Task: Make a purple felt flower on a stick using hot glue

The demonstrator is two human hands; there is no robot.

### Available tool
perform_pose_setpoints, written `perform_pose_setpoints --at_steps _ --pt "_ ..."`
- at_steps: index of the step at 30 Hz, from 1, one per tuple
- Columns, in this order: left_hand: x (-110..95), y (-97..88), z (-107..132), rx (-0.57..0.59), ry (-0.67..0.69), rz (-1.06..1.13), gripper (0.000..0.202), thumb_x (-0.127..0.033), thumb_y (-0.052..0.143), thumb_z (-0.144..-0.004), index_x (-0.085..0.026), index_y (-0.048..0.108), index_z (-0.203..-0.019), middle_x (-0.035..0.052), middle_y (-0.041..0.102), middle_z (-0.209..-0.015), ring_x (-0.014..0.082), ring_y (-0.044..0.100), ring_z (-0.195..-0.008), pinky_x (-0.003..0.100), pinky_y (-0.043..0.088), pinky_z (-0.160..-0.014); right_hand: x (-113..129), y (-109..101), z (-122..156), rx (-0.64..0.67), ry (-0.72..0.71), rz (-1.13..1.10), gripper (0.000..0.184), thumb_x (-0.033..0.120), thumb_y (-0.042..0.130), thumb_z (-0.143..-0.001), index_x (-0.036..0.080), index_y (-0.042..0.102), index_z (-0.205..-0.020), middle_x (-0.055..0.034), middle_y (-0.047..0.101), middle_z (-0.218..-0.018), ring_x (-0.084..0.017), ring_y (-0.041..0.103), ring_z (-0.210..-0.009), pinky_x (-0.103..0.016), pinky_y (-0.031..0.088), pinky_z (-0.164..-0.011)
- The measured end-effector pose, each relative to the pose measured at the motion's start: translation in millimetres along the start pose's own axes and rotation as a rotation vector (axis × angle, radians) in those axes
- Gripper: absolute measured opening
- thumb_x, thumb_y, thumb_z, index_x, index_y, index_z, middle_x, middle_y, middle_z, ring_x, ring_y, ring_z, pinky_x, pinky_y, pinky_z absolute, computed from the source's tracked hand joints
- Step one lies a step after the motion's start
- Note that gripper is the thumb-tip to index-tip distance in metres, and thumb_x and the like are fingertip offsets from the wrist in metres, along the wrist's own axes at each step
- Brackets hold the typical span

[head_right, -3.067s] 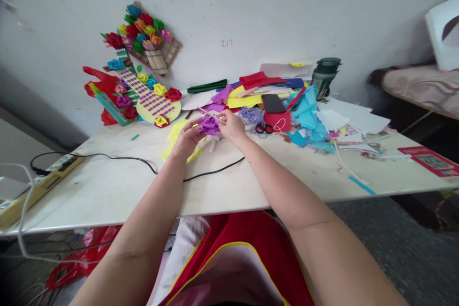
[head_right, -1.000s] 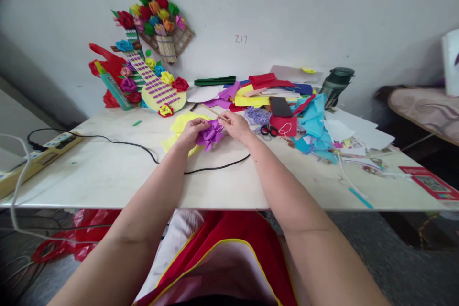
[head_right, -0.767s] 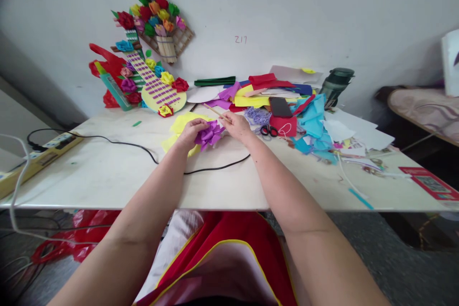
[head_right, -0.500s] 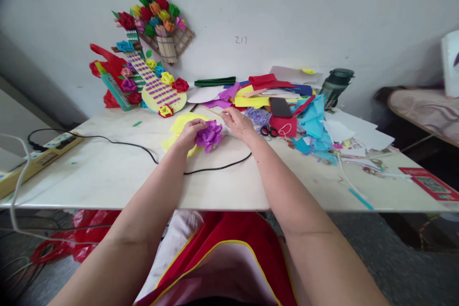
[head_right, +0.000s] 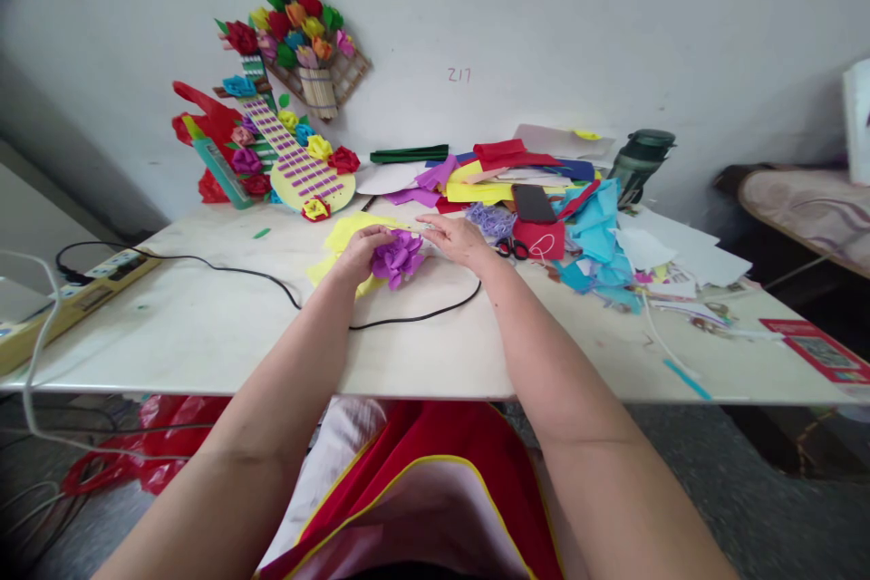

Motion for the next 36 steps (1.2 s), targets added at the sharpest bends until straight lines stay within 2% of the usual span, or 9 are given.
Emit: perform_pose_setpoints --at_steps 10,17,22,25,29,36 --pt "-1 3.1 1 0.029 0.002 0.011 0.018 -0.021 0.07 -0.05 -0.016 0.056 -0.061 -0.0019 0.055 -0.052 0.0084 0.046 -0.044 0.022 0.032 -0.043 5 4 1 0.052 -0.059 0.033 0.042 0.038 0.052 -0.088 0.027 0.065 -0.126 -0.0012 0.068 -0.068 -0.017 0.059 -0.065 -0.029 0.043 -0.067" --pt "1 7.3 3 0.065 -0.03 0.001 0.019 -0.019 0.072 -0.052 -0.015 0.057 -0.062 -0.002 0.054 -0.051 0.0083 0.045 -0.043 0.023 0.033 -0.043 5 10 0 0.093 -0.093 0.07 0.042 0.035 0.048 -0.09 0.029 0.063 -0.128 0.0011 0.066 -0.062 -0.015 0.056 -0.06 -0.026 0.041 -0.064" --pt "2 9.0 3 0.095 -0.023 -0.04 0.02 -0.02 0.075 -0.055 -0.015 0.059 -0.066 -0.0011 0.058 -0.056 0.0092 0.05 -0.046 0.023 0.037 -0.047 5 11 -1 0.09 -0.1 0.1 0.041 0.034 0.049 -0.09 0.029 0.063 -0.127 0.0011 0.069 -0.065 -0.015 0.059 -0.063 -0.026 0.043 -0.065" --pt "3 7.8 2 0.092 -0.032 -0.049 0.02 -0.019 0.075 -0.054 -0.015 0.06 -0.065 -0.001 0.057 -0.055 0.0095 0.051 -0.046 0.023 0.037 -0.046 5 12 0 0.088 -0.101 0.08 0.037 0.033 0.05 -0.089 0.031 0.066 -0.123 0.0001 0.075 -0.078 -0.018 0.066 -0.075 -0.029 0.048 -0.072" --pt "4 7.7 2 0.087 -0.045 -0.043 0.017 -0.017 0.073 -0.054 -0.016 0.059 -0.063 -0.001 0.057 -0.052 0.0091 0.048 -0.044 0.023 0.034 -0.043 9 12 1 0.066 -0.132 0.024 0.033 0.026 0.055 -0.087 0.034 0.07 -0.115 0.0007 0.072 -0.115 -0.022 0.067 -0.106 -0.034 0.05 -0.089" --pt "7 11.6 5 0.118 -0.067 -0.011 0.017 -0.02 0.073 -0.055 -0.014 0.065 -0.069 0.0 0.06 -0.057 0.0107 0.052 -0.048 0.024 0.039 -0.048 9 16 1 0.088 -0.114 0.043 0.034 0.021 0.056 -0.087 0.034 0.069 -0.116 0.0009 0.068 -0.121 -0.024 0.065 -0.111 -0.038 0.05 -0.096"
Point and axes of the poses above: each hand's wrist, its own z-axis away from the middle knuckle, its own y-axis out of the palm, x = y × z, the point moved 9 cm from there along -z, towards the middle knuckle
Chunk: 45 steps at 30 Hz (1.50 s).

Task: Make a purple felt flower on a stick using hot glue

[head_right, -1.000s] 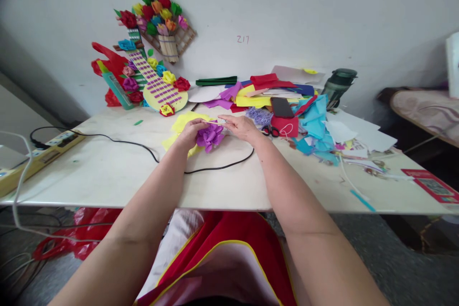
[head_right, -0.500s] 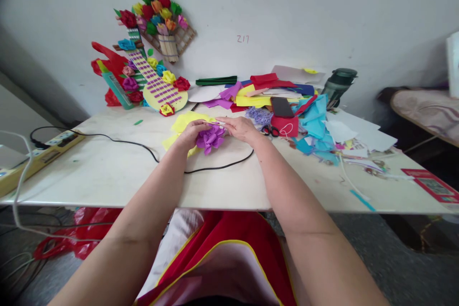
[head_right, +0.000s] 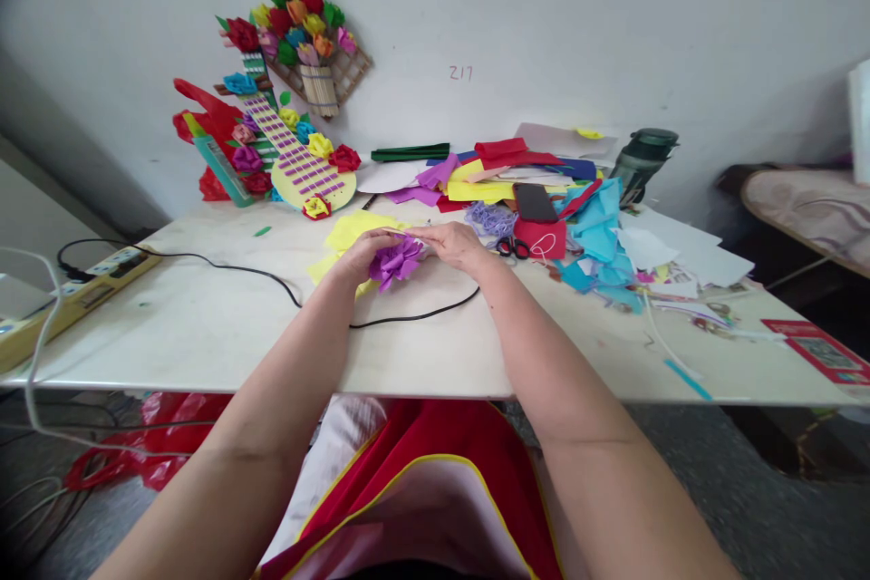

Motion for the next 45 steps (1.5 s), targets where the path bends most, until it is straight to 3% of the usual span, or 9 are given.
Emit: perform_pose_setpoints --at_steps 9,20,29,35,45 --pt "-6 4.3 0 0.06 0.051 0.021 0.02 -0.026 0.075 -0.055 -0.012 0.065 -0.065 0.0012 0.062 -0.059 0.0108 0.052 -0.05 0.024 0.04 -0.05 5 3 -1 0.005 -0.041 0.067 0.038 0.02 0.053 -0.089 0.037 0.066 -0.12 0.0029 0.069 -0.121 -0.021 0.066 -0.109 -0.033 0.051 -0.093" --pt "-8 5.0 3 0.044 0.033 0.002 0.024 -0.025 0.075 -0.058 -0.014 0.055 -0.053 -0.0035 0.049 -0.045 0.0064 0.041 -0.041 0.022 0.032 -0.044 7 7 -1 0.018 -0.092 0.287 0.044 0.017 0.049 -0.09 0.037 0.061 -0.128 0.0013 0.071 -0.119 -0.019 0.067 -0.105 -0.027 0.05 -0.084" --pt "-10 6.9 6 0.028 0.043 0.018 0.019 -0.024 0.073 -0.058 -0.012 0.059 -0.057 -0.0015 0.054 -0.049 0.0083 0.045 -0.043 0.023 0.032 -0.045 13 4 1 -0.019 -0.1 0.21 0.038 0.023 0.048 -0.093 0.036 0.062 -0.126 0.0015 0.069 -0.121 -0.02 0.066 -0.108 -0.03 0.051 -0.089" --pt "-11 7.9 3 0.055 0.083 0.024 0.015 -0.023 0.072 -0.057 -0.013 0.061 -0.059 -0.0005 0.058 -0.054 0.0097 0.049 -0.048 0.023 0.037 -0.05 11 0 0 -0.069 -0.031 0.156 0.038 0.03 0.048 -0.093 0.031 0.062 -0.128 -0.0014 0.066 -0.125 -0.023 0.065 -0.112 -0.036 0.051 -0.092" --pt "-9 9.3 0 0.053 0.094 0.031 0.014 -0.021 0.073 -0.056 -0.011 0.065 -0.063 0.0007 0.061 -0.06 0.0111 0.053 -0.054 0.024 0.04 -0.056 16 -2 -2 -0.121 -0.042 0.276 0.03 0.037 0.05 -0.092 0.024 0.075 -0.103 -0.0055 0.073 -0.1 -0.018 0.065 -0.089 -0.027 0.044 -0.072"
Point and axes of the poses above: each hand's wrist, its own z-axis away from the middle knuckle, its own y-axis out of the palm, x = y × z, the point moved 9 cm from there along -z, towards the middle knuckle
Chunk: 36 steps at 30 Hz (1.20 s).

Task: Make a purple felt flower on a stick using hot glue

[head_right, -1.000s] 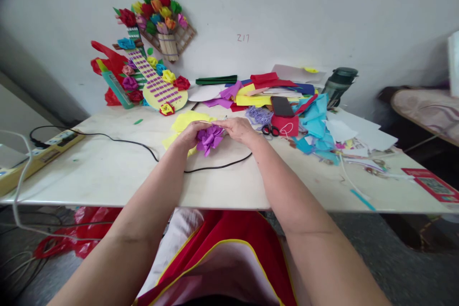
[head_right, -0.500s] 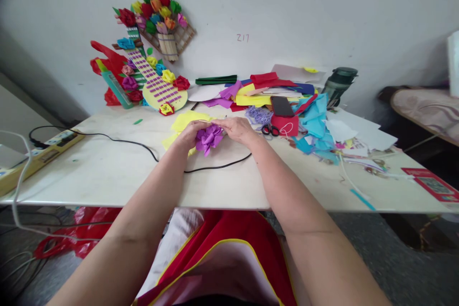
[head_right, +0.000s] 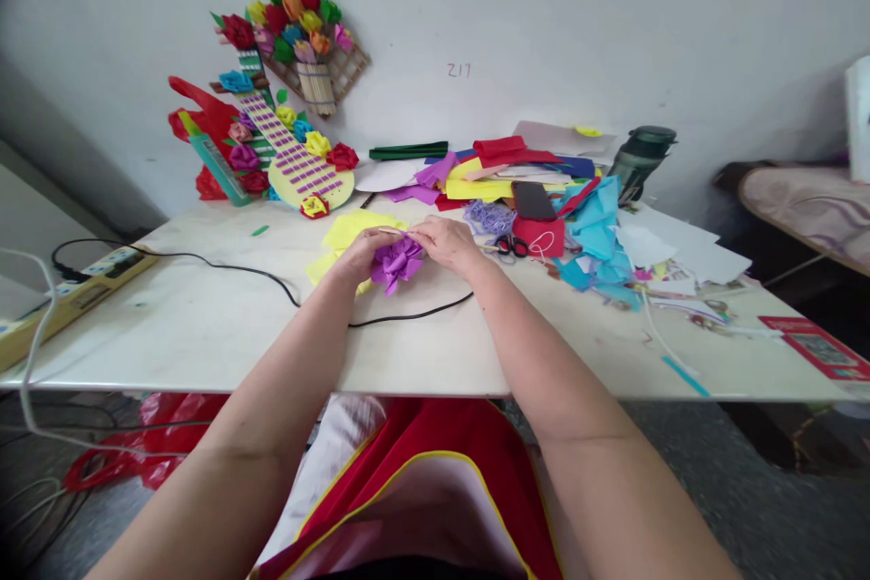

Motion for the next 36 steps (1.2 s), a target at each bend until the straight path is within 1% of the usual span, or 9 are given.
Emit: perform_pose_setpoints --at_steps 5,11,17,21,23,25,29,32,36 --pt "2 0.6 1 0.011 -0.02 -0.039 0.016 -0.022 0.073 -0.056 -0.011 0.064 -0.063 -0.0003 0.059 -0.057 0.0094 0.049 -0.05 0.024 0.036 -0.052 -2 0 -1 0.006 0.008 0.007 0.028 0.036 0.052 -0.091 0.024 0.076 -0.1 -0.006 0.069 -0.096 -0.017 0.061 -0.085 -0.027 0.04 -0.066" --pt "5 0.8 2 0.011 -0.043 -0.044 0.017 -0.023 0.072 -0.054 -0.012 0.063 -0.064 -0.0004 0.058 -0.053 0.0093 0.047 -0.047 0.024 0.033 -0.049 -5 1 -1 -0.027 0.02 -0.054 0.024 0.036 0.058 -0.088 0.026 0.078 -0.096 -0.005 0.069 -0.095 -0.017 0.06 -0.085 -0.028 0.042 -0.069" --pt "5 0.5 1 0.003 -0.046 -0.04 0.017 -0.022 0.072 -0.053 -0.012 0.063 -0.062 0.0001 0.058 -0.053 0.0092 0.047 -0.046 0.024 0.032 -0.048 -6 1 -2 -0.054 0.033 -0.102 0.017 0.03 0.063 -0.084 0.027 0.079 -0.09 -0.0037 0.07 -0.095 -0.018 0.062 -0.084 -0.029 0.045 -0.071" --pt "5 2.0 2 0.026 -0.052 -0.043 0.016 -0.022 0.07 -0.054 -0.012 0.06 -0.061 -0.0003 0.056 -0.052 0.0088 0.045 -0.046 0.024 0.03 -0.047 -7 0 -3 -0.074 0.049 -0.118 0.016 0.027 0.065 -0.082 0.026 0.079 -0.088 -0.0033 0.071 -0.093 -0.018 0.063 -0.084 -0.029 0.046 -0.071" --pt "4 2.1 3 0.032 -0.045 -0.045 0.016 -0.024 0.069 -0.057 -0.014 0.056 -0.057 -0.0023 0.051 -0.049 0.0074 0.04 -0.044 0.024 0.027 -0.045 -8 -1 -3 -0.079 0.057 -0.122 0.015 0.027 0.065 -0.081 0.026 0.079 -0.086 -0.0034 0.071 -0.093 -0.018 0.063 -0.084 -0.029 0.046 -0.072" --pt "6 -0.9 2 0.004 -0.054 -0.048 0.02 -0.027 0.067 -0.061 -0.015 0.052 -0.055 -0.0034 0.046 -0.047 0.0069 0.036 -0.042 0.024 0.025 -0.043 -8 -1 -3 -0.082 0.063 -0.124 0.014 0.027 0.066 -0.08 0.026 0.079 -0.085 -0.0033 0.071 -0.093 -0.018 0.063 -0.084 -0.029 0.046 -0.072" --pt "12 -7.1 0 -0.066 -0.101 -0.033 0.026 -0.033 0.069 -0.067 -0.016 0.052 -0.058 -0.0024 0.047 -0.048 0.0083 0.04 -0.043 0.024 0.029 -0.043 -9 -1 -3 -0.098 0.078 -0.131 0.012 0.026 0.069 -0.078 0.026 0.079 -0.084 -0.0031 0.07 -0.093 -0.017 0.063 -0.084 -0.029 0.046 -0.07" --pt "11 -4.7 0 -0.04 -0.09 -0.048 0.032 -0.038 0.073 -0.067 -0.015 0.052 -0.058 -0.0016 0.048 -0.049 0.0084 0.04 -0.044 0.024 0.029 -0.044 -8 -3 -2 -0.122 0.072 -0.144 0.012 0.025 0.068 -0.078 0.025 0.079 -0.083 -0.0029 0.07 -0.093 -0.017 0.062 -0.083 -0.029 0.045 -0.07" --pt "7 -2.8 0 -0.001 -0.045 -0.091 0.038 -0.042 0.075 -0.065 -0.016 0.05 -0.054 -0.0029 0.043 -0.047 0.0069 0.036 -0.042 0.024 0.024 -0.043 -7 -5 -2 -0.139 0.076 -0.154 0.01 0.025 0.069 -0.076 0.025 0.078 -0.081 -0.0026 0.07 -0.094 -0.017 0.062 -0.083 -0.029 0.045 -0.07"
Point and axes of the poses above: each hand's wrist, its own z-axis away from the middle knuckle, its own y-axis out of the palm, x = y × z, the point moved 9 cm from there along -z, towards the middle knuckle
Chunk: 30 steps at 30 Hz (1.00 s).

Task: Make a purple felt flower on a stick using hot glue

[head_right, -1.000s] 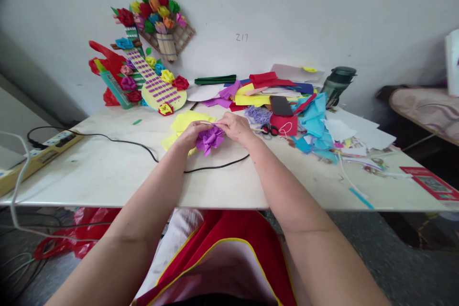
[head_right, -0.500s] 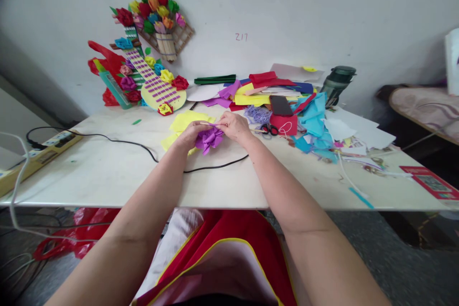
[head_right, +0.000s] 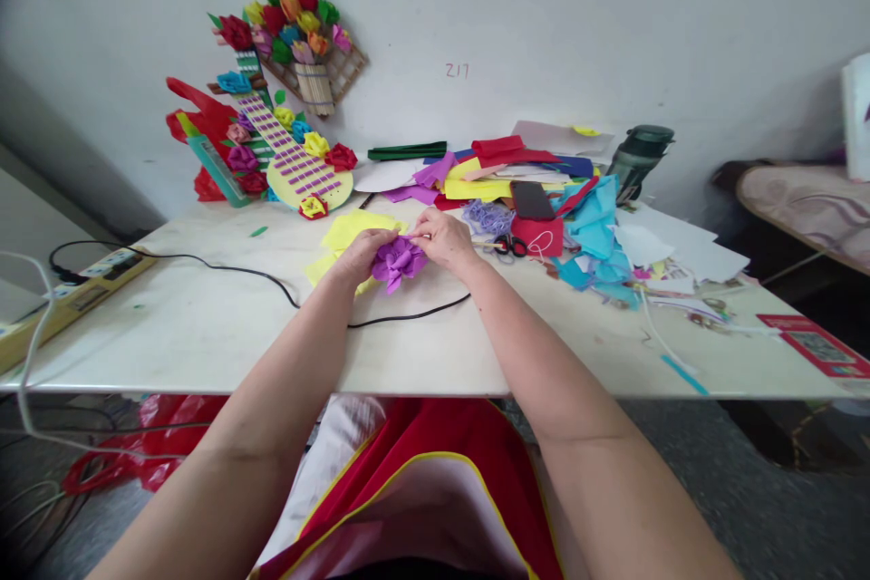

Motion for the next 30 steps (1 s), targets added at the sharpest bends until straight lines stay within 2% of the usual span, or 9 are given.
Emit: perform_pose_setpoints --at_steps 6,14,20,25,30 --pt "-2 -1.7 -2 0.017 0.035 -0.014 0.04 -0.043 0.078 -0.061 -0.016 0.05 -0.054 -0.0031 0.043 -0.048 0.0065 0.036 -0.042 0.024 0.022 -0.043 -2 1 0 -0.004 0.03 0.0 0.01 0.026 0.07 -0.076 0.026 0.078 -0.082 -0.0025 0.069 -0.095 -0.016 0.061 -0.082 -0.028 0.045 -0.067" --pt "-7 2.6 1 0.08 0.063 -0.064 0.042 -0.047 0.079 -0.06 -0.015 0.052 -0.054 -0.0031 0.042 -0.047 0.0057 0.033 -0.042 0.024 0.019 -0.044 -9 4 -1 0.046 0.041 -0.032 0.02 0.026 0.069 -0.075 0.023 0.077 -0.093 -0.0044 0.068 -0.103 -0.012 0.055 -0.065 -0.028 0.045 -0.063" --pt "-12 4.4 4 0.078 0.071 -0.1 0.038 -0.042 0.079 -0.06 -0.014 0.053 -0.053 -0.0034 0.042 -0.046 0.0049 0.031 -0.042 0.024 0.017 -0.044 -2 1 -1 0.097 -0.014 -0.012 0.02 0.029 0.059 -0.083 0.022 0.077 -0.087 -0.0055 0.07 -0.099 -0.017 0.061 -0.083 -0.028 0.046 -0.071" --pt "-8 3.3 1 0.077 0.048 -0.102 0.033 -0.04 0.08 -0.059 -0.013 0.06 -0.059 -0.0017 0.05 -0.05 0.006 0.038 -0.044 0.022 0.023 -0.045 -3 2 0 0.115 -0.012 0.061 0.021 0.033 0.059 -0.085 0.022 0.076 -0.08 -0.0037 0.071 -0.097 -0.015 0.061 -0.08 -0.027 0.042 -0.066" --pt "-5 1.3 -1 0.095 0.065 -0.098 0.031 -0.04 0.079 -0.059 -0.013 0.064 -0.066 0.0006 0.055 -0.054 0.0076 0.042 -0.048 0.022 0.027 -0.048 -2 4 -1 0.127 -0.015 0.098 0.02 0.03 0.06 -0.085 0.021 0.075 -0.075 -0.004 0.072 -0.096 -0.016 0.062 -0.083 -0.027 0.041 -0.066"
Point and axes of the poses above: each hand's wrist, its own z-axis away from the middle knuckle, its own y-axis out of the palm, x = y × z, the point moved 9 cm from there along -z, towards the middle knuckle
